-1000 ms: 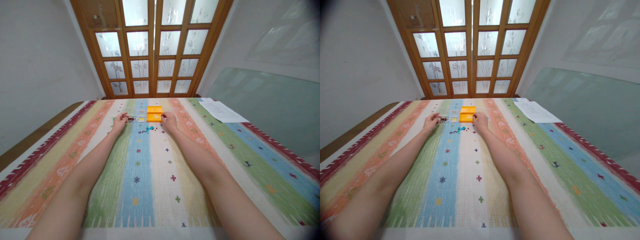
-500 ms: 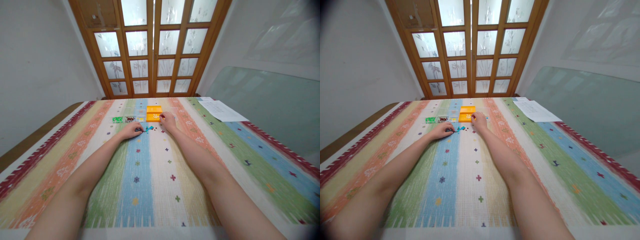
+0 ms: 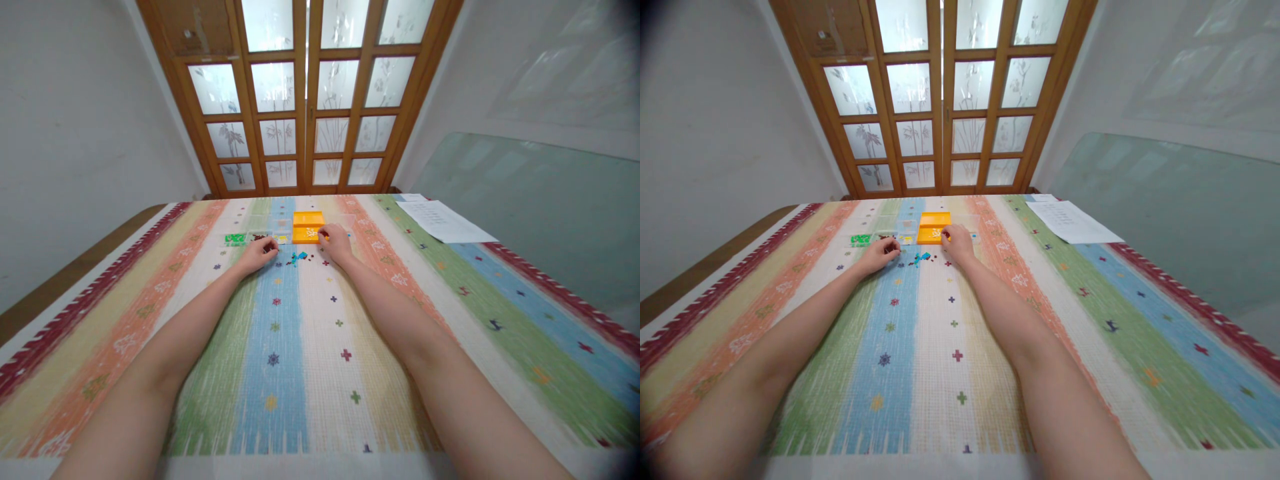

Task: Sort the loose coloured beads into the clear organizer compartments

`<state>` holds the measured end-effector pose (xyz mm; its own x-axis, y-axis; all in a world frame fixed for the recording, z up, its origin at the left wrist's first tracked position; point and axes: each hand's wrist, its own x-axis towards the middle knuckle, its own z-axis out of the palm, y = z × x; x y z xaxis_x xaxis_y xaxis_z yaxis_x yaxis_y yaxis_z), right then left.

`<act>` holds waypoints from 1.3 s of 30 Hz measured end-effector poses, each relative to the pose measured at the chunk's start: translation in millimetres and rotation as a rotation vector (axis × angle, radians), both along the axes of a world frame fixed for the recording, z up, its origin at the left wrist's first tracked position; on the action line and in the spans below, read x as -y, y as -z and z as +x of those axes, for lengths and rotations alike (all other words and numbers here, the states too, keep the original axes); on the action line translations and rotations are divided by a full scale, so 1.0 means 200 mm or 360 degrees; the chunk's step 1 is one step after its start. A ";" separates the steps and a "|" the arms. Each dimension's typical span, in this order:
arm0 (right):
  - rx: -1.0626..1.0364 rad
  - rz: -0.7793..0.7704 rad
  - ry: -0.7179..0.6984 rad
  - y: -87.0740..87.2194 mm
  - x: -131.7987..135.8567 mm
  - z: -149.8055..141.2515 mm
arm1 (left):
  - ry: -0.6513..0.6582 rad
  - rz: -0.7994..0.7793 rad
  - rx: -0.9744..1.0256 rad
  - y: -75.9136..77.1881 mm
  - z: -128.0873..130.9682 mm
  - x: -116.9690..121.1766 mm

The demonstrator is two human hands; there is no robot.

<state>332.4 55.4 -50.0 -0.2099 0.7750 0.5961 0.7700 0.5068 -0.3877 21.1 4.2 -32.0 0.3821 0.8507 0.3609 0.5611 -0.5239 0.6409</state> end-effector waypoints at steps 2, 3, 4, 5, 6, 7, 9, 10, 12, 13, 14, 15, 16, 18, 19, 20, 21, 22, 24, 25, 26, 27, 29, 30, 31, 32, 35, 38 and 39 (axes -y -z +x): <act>-0.0003 -0.0007 -0.0004 -0.01 0.01 0.00 | -0.0124 0.0031 0.0151 0.02 -0.04 -0.04; -0.0005 -0.0012 -0.0005 -0.01 0.01 0.00 | -0.0196 0.0040 0.0229 0.04 -0.05 -0.06; -0.0006 -0.0017 -0.0006 -0.01 0.01 -0.01 | -0.0272 0.0041 0.0313 0.05 -0.07 -0.08; -0.0006 -0.0021 -0.0009 -0.01 0.02 -0.01 | -0.0347 0.0034 0.0402 0.05 -0.09 -0.10; -0.0006 -0.0022 -0.0012 -0.01 0.02 -0.01 | -0.0419 0.0022 0.0489 0.06 -0.10 -0.12; -0.0005 -0.0022 -0.0016 -0.01 0.02 -0.01 | -0.0487 0.0007 0.0573 0.07 -0.11 -0.13; -0.0007 -0.0018 -0.0019 -0.01 0.02 -0.01 | -0.0608 -0.0025 0.0710 0.08 -0.13 -0.16; -0.0008 -0.0016 -0.0021 -0.01 0.02 -0.01 | -0.0660 -0.0043 0.0768 0.08 -0.14 -0.16; -0.0011 -0.0015 -0.0021 -0.02 0.02 -0.01 | -0.0722 -0.0094 0.0883 0.07 -0.14 -0.16; -0.0010 -0.0020 -0.0021 -0.02 0.03 -0.01 | -0.0732 -0.0128 0.0938 0.06 -0.14 -0.16; -0.0008 -0.0029 -0.0022 -0.02 0.03 -0.01 | -0.0735 -0.0162 0.0987 0.06 -0.14 -0.15; -0.0007 -0.0039 -0.0024 -0.02 0.03 -0.01 | -0.0732 -0.0193 0.1026 0.05 -0.14 -0.14; -0.0006 -0.0049 -0.0026 -0.02 0.03 -0.01 | -0.0724 -0.0219 0.1050 0.04 -0.13 -0.14; -0.0004 -0.0059 -0.0031 -0.03 0.04 -0.01 | -0.0695 -0.0245 0.1040 0.03 -0.12 -0.13; -0.0002 -0.0060 -0.0034 -0.03 0.04 -0.01 | -0.0668 -0.0247 0.0999 0.03 -0.11 -0.12; -0.0001 -0.0060 -0.0035 -0.03 0.04 -0.01 | -0.0625 -0.0245 0.0927 0.03 -0.10 -0.11; 0.0001 -0.0060 -0.0036 -0.03 0.03 -0.01 | -0.0569 -0.0238 0.0828 0.02 -0.09 -0.10; 0.0002 -0.0061 -0.0035 -0.03 0.03 -0.01 | -0.0502 -0.0221 0.0706 0.02 -0.07 -0.09; 0.0004 -0.0064 -0.0032 -0.02 0.03 -0.01 | -0.0327 -0.0166 0.0420 0.01 -0.04 -0.06; 0.0006 -0.0065 -0.0030 -0.02 0.03 -0.01 | -0.0234 -0.0131 0.0277 0.01 -0.02 -0.04; 0.0007 -0.0066 -0.0031 -0.02 0.02 -0.01 | -0.0146 -0.0095 0.0142 0.00 0.00 -0.02; 0.0007 -0.0065 -0.0033 -0.01 0.02 -0.01 | -0.0068 -0.0062 0.0020 -0.01 0.02 0.00; -0.0002 -0.0053 -0.0044 -0.01 0.02 -0.01 | 0.0058 -0.0008 -0.0182 -0.02 0.06 0.03; -0.0008 -0.0045 -0.0052 -0.01 0.02 -0.01 | 0.0108 0.0018 -0.0262 -0.03 0.07 0.04; -0.0013 -0.0039 -0.0060 0.00 0.01 -0.01 | 0.0155 0.0042 -0.0333 -0.04 0.08 0.05; -0.0015 -0.0035 -0.0065 0.00 0.01 -0.01 | 0.0198 0.0066 -0.0393 -0.04 0.10 0.06; -0.0011 -0.0042 -0.0063 0.00 0.02 -0.01 | 0.0278 0.0122 -0.0511 -0.05 0.11 0.07; -0.0007 -0.0044 -0.0059 0.00 0.02 -0.01 | 0.0272 0.0152 -0.0538 -0.04 0.12 0.08; -0.0007 -0.0043 -0.0059 0.00 0.02 -0.01 | 0.0265 0.0159 -0.0539 -0.04 0.12 0.08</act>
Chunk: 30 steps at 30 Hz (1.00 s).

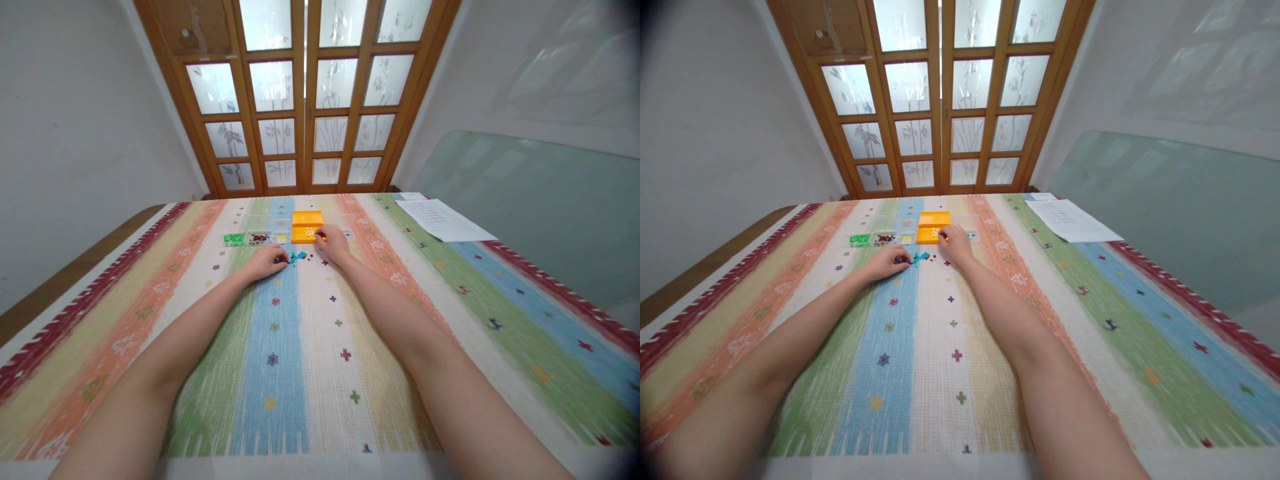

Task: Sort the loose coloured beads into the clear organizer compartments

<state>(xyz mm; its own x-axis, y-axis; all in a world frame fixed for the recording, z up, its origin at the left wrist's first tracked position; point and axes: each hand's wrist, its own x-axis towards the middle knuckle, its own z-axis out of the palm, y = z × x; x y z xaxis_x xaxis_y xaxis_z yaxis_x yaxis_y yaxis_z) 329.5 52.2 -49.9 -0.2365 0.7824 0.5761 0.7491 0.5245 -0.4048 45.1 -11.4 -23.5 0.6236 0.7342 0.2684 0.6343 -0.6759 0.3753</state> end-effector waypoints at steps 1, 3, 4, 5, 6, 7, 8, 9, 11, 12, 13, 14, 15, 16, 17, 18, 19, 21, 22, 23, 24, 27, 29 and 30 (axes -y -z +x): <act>0.0001 0.0000 0.0000 0.00 0.00 0.00 | -0.0004 0.0007 -0.0001 0.00 0.00 0.00; 0.0004 -0.0005 0.0002 0.00 0.00 0.00 | -0.0005 0.0018 -0.0005 0.01 0.01 0.00; 0.0005 -0.0009 0.0004 0.00 0.00 0.00 | -0.0007 0.0021 -0.0003 0.01 0.01 0.00; 0.0007 -0.0015 0.0004 0.00 0.00 0.00 | -0.0014 0.0021 0.0003 0.01 0.01 0.00; 0.0007 -0.0019 0.0004 0.00 0.00 0.00 | -0.0029 0.0019 0.0016 0.01 0.01 -0.01; 0.0008 -0.0022 0.0004 0.00 0.00 0.00 | -0.0059 0.0014 0.0040 0.02 0.00 -0.01; 0.0009 -0.0025 0.0004 0.00 0.00 0.00 | -0.0106 0.0005 0.0076 0.03 0.00 -0.01; 0.0012 -0.0029 0.0004 0.00 0.00 0.00 | -0.0169 -0.0010 0.0126 0.03 -0.01 -0.02; 0.0014 -0.0029 0.0000 -0.01 0.01 0.00 | -0.0309 -0.0067 0.0269 0.05 -0.03 -0.04; 0.0014 -0.0024 -0.0004 -0.01 0.01 0.00 | -0.0370 -0.0103 0.0355 0.06 -0.04 -0.05; 0.0013 -0.0019 -0.0007 -0.01 0.01 0.00 | -0.0420 -0.0139 0.0444 0.07 -0.06 -0.06; 0.0013 -0.0016 -0.0010 -0.01 0.01 0.00 | -0.0460 -0.0171 0.0530 0.08 -0.07 -0.08; 0.0014 -0.0016 -0.0011 -0.01 0.01 0.00 | -0.0495 -0.0196 0.0611 0.09 -0.09 -0.10; 0.0015 -0.0019 -0.0008 -0.01 0.01 0.00 | -0.0533 -0.0211 0.0685 0.10 -0.11 -0.12; 0.0017 -0.0025 -0.0005 -0.01 0.01 -0.01 | -0.0577 -0.0219 0.0756 0.11 -0.12 -0.13; 0.0017 -0.0030 -0.0002 -0.01 0.01 -0.01 | -0.0621 -0.0223 0.0827 0.11 -0.14 -0.15; 0.0014 -0.0031 0.0001 0.00 0.01 -0.01 | -0.0663 -0.0226 0.0898 0.12 -0.15 -0.16; 0.0011 -0.0034 0.0006 0.00 0.01 -0.01 | -0.0726 -0.0239 0.1044 0.12 -0.17 -0.18; 0.0012 -0.0038 0.0007 0.00 0.01 -0.01 | -0.0746 -0.0252 0.1115 0.12 -0.17 -0.18; 0.0013 -0.0041 0.0008 -0.01 0.01 -0.01 | -0.0764 -0.0268 0.1179 0.11 -0.18 -0.18; 0.0015 -0.0044 0.0008 -0.01 0.01 -0.01 | -0.0783 -0.0285 0.1234 0.11 -0.18 -0.18; 0.0019 -0.0040 -0.0008 -0.01 0.01 -0.01 | -0.0867 -0.0305 0.1370 0.10 -0.19 -0.18; 0.0022 -0.0037 -0.0024 -0.01 0.01 -0.01 | -0.0910 -0.0335 0.1475 0.10 -0.19 -0.18; 0.0024 -0.0039 -0.0027 -0.01 0.01 -0.01 | -0.0921 -0.0361 0.1533 0.09 -0.20 -0.19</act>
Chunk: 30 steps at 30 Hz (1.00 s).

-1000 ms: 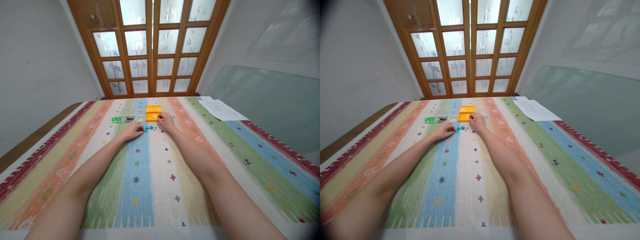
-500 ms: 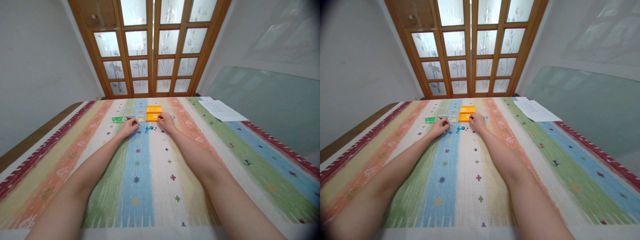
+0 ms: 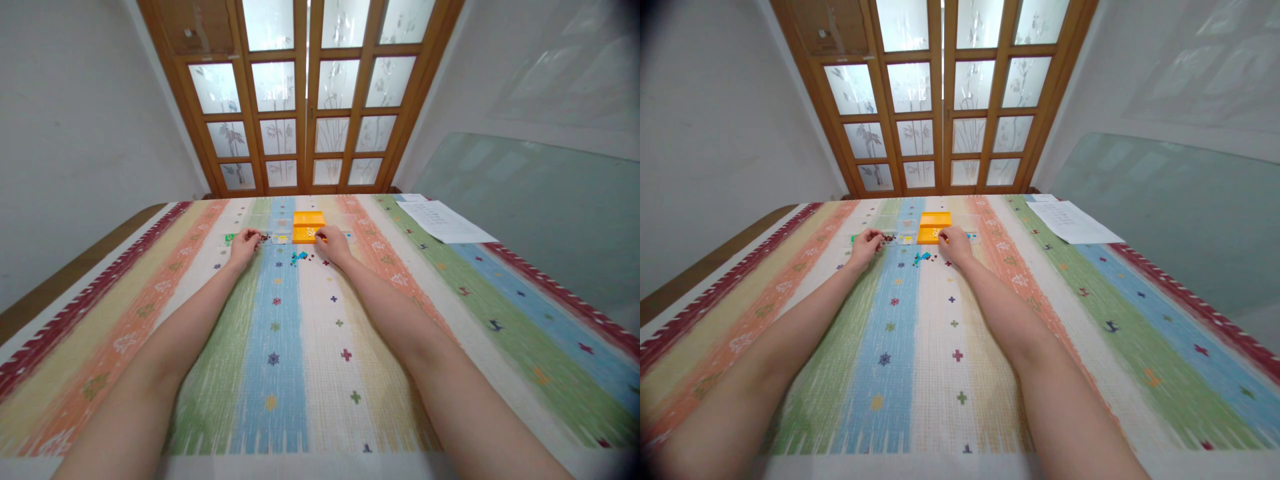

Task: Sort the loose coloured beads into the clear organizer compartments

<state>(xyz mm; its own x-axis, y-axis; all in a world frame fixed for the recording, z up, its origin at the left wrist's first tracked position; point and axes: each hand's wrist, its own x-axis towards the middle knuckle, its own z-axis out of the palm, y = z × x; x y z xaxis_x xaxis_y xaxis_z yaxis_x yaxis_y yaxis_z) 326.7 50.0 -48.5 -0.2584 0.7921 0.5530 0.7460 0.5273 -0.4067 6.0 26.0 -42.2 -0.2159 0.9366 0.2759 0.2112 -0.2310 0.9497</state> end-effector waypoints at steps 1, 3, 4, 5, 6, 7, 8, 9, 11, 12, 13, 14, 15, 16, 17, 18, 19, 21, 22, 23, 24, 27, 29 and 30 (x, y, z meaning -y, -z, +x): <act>0.0003 -0.0003 0.0000 0.00 0.00 0.00 | -0.0003 -0.0017 0.0062 0.00 0.00 0.00; 0.0007 -0.0008 -0.0002 0.00 0.00 0.00 | 0.0004 -0.0052 0.0159 0.00 -0.01 -0.01; 0.0006 -0.0004 -0.0008 0.01 0.00 0.00 | 0.0004 -0.0067 0.0191 0.00 -0.01 -0.01; 0.0002 0.0005 -0.0017 0.01 0.00 0.00 | 0.0003 -0.0078 0.0213 0.00 -0.01 -0.01; -0.0003 0.0016 -0.0027 0.01 0.00 0.00 | 0.0007 -0.0086 0.0227 0.00 -0.01 -0.01; -0.0008 0.0026 -0.0034 0.01 0.00 0.00 | 0.0017 -0.0091 0.0224 0.00 -0.01 -0.01; -0.0011 0.0034 -0.0039 0.01 0.00 0.00 | 0.0032 -0.0091 0.0197 0.00 -0.01 -0.01; -0.0013 0.0038 -0.0041 0.01 0.00 0.00 | 0.0052 -0.0081 0.0136 0.01 0.00 -0.01; -0.0012 0.0039 -0.0039 0.02 0.00 0.00 | 0.0108 -0.0015 -0.0118 0.01 0.02 0.01; -0.0010 0.0036 -0.0036 0.02 -0.01 0.00 | 0.0143 0.0037 -0.0304 0.01 0.03 0.02; -0.0006 0.0030 -0.0035 0.02 -0.01 0.00 | 0.0192 0.0098 -0.0508 0.00 0.05 0.03; -0.0002 0.0021 -0.0035 0.02 -0.01 0.00 | 0.0262 0.0167 -0.0711 0.00 0.07 0.05; 0.0003 0.0011 -0.0034 0.02 0.00 0.00 | 0.0351 0.0241 -0.0898 0.00 0.09 0.07; 0.0008 -0.0001 -0.0033 0.01 0.00 0.00 | 0.0456 0.0318 -0.1056 -0.01 0.12 0.09; 0.0013 -0.0011 -0.0034 0.01 0.00 0.00 | 0.0567 0.0396 -0.1189 -0.01 0.14 0.11; 0.0016 -0.0018 -0.0035 0.01 0.00 0.00 | 0.0667 0.0461 -0.1304 -0.01 0.16 0.12; 0.0017 -0.0021 -0.0035 0.01 0.00 -0.01 | 0.0751 0.0503 -0.1406 -0.01 0.18 0.14; 0.0013 -0.0017 -0.0033 0.00 0.01 -0.01 | 0.0856 0.0523 -0.1570 0.00 0.21 0.17; 0.0009 -0.0013 -0.0033 0.00 0.01 -0.01 | 0.0880 0.0511 -0.1631 0.00 0.22 0.17; 0.0002 -0.0009 -0.0032 0.00 0.01 -0.01 | 0.0890 0.0498 -0.1677 0.00 0.22 0.18; -0.0003 -0.0007 -0.0031 0.00 0.01 -0.01 | 0.0887 0.0490 -0.1710 0.00 0.22 0.18; -0.0001 -0.0009 -0.0032 0.01 0.01 -0.01 | 0.0831 0.0501 -0.1762 -0.01 0.21 0.18; 0.0008 -0.0009 -0.0035 0.01 0.01 -0.01 | 0.0765 0.0513 -0.1773 -0.02 0.20 0.17; 0.0011 -0.0010 -0.0038 0.01 0.01 -0.01 | 0.0728 0.0514 -0.1775 -0.03 0.19 0.17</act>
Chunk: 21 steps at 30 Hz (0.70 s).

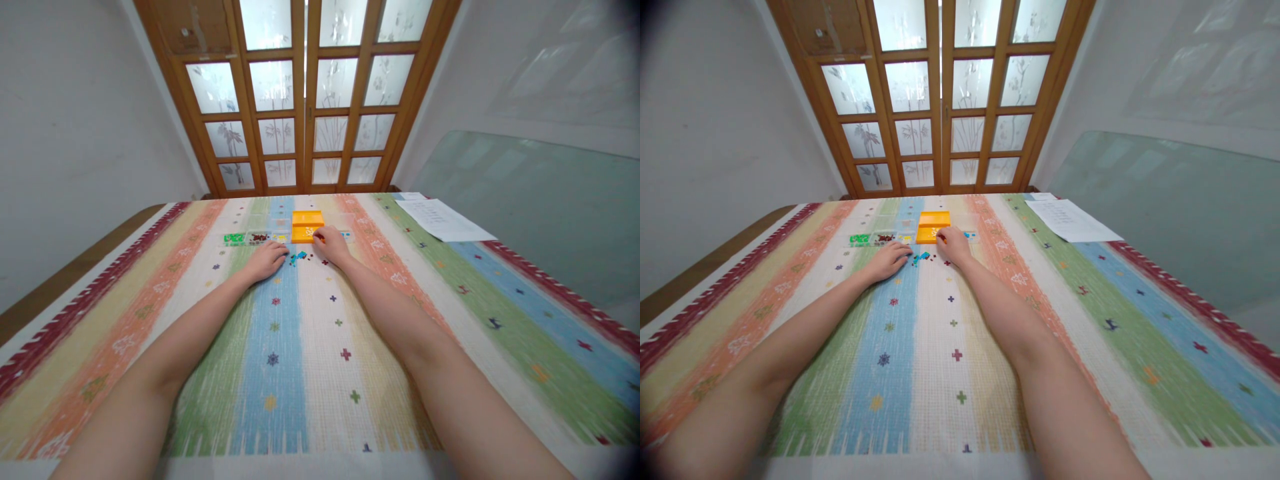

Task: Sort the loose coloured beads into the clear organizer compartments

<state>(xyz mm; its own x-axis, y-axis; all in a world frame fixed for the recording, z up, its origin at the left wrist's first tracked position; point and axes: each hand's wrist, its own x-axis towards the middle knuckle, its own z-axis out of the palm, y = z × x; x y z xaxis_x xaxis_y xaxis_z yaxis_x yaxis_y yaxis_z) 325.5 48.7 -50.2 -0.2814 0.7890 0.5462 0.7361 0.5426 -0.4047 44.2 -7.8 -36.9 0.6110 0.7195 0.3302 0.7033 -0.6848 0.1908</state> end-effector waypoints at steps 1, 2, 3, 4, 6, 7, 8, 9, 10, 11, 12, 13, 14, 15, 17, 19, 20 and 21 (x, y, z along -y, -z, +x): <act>0.0003 -0.0002 -0.0002 0.00 0.00 0.00 | -0.0026 0.0015 0.0004 0.00 -0.01 0.00; 0.0005 -0.0006 -0.0002 0.00 0.00 0.00 | -0.0043 0.0027 0.0004 -0.01 -0.01 0.00; 0.0009 -0.0011 0.0000 0.00 0.00 0.00 | -0.0045 0.0035 -0.0003 -0.01 -0.01 0.00; 0.0012 -0.0015 0.0002 0.00 0.00 0.00 | -0.0031 0.0040 -0.0012 -0.02 -0.02 0.00; 0.0018 -0.0017 0.0002 0.00 -0.01 0.00 | 0.0014 0.0043 -0.0028 -0.03 -0.02 0.00; 0.0019 -0.0015 0.0000 0.00 -0.01 0.00 | 0.0033 0.0042 -0.0032 -0.03 -0.02 0.00; 0.0019 -0.0011 -0.0003 0.00 0.00 0.00 | 0.0041 0.0041 -0.0030 -0.04 -0.02 0.01; 0.0019 -0.0006 -0.0005 0.00 0.00 0.00 | 0.0043 0.0039 -0.0026 -0.04 -0.01 0.01; 0.0020 -0.0002 -0.0006 0.00 0.00 0.00 | 0.0039 0.0036 -0.0020 -0.05 -0.01 0.01; 0.0020 -0.0001 -0.0005 0.00 0.00 0.00 | 0.0036 0.0033 -0.0014 -0.05 -0.01 0.01; 0.0021 -0.0002 -0.0003 0.00 0.00 0.00 | 0.0035 0.0031 -0.0008 -0.05 -0.01 0.01; 0.0021 -0.0006 -0.0001 0.00 0.00 0.00 | 0.0035 0.0030 0.0000 -0.05 -0.01 0.01; 0.0021 -0.0012 0.0003 -0.01 0.00 0.00 | 0.0035 0.0028 0.0009 -0.05 -0.01 0.01; 0.0021 -0.0017 0.0006 -0.01 0.00 -0.01 | 0.0036 0.0025 0.0020 -0.04 -0.02 0.01; 0.0021 -0.0018 0.0006 -0.01 0.01 -0.01 | 0.0035 0.0016 0.0053 -0.04 -0.02 0.00; 0.0024 -0.0020 0.0004 -0.01 0.01 -0.01 | 0.0019 0.0010 0.0109 -0.03 -0.03 -0.01; 0.0026 -0.0024 0.0003 -0.01 0.01 -0.01 | 0.0003 0.0007 0.0153 -0.02 -0.03 -0.01; 0.0027 -0.0030 0.0003 -0.01 0.01 -0.01 | -0.0023 0.0001 0.0214 -0.02 -0.03 -0.01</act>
<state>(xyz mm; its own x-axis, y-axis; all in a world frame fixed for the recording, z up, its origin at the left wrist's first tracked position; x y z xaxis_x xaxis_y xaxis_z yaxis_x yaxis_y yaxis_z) 324.1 46.2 -47.3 -0.2889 0.7998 0.5262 0.7441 0.5334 -0.4023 38.8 -4.9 -32.6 0.5507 0.7278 0.4088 0.6812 -0.6748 0.2837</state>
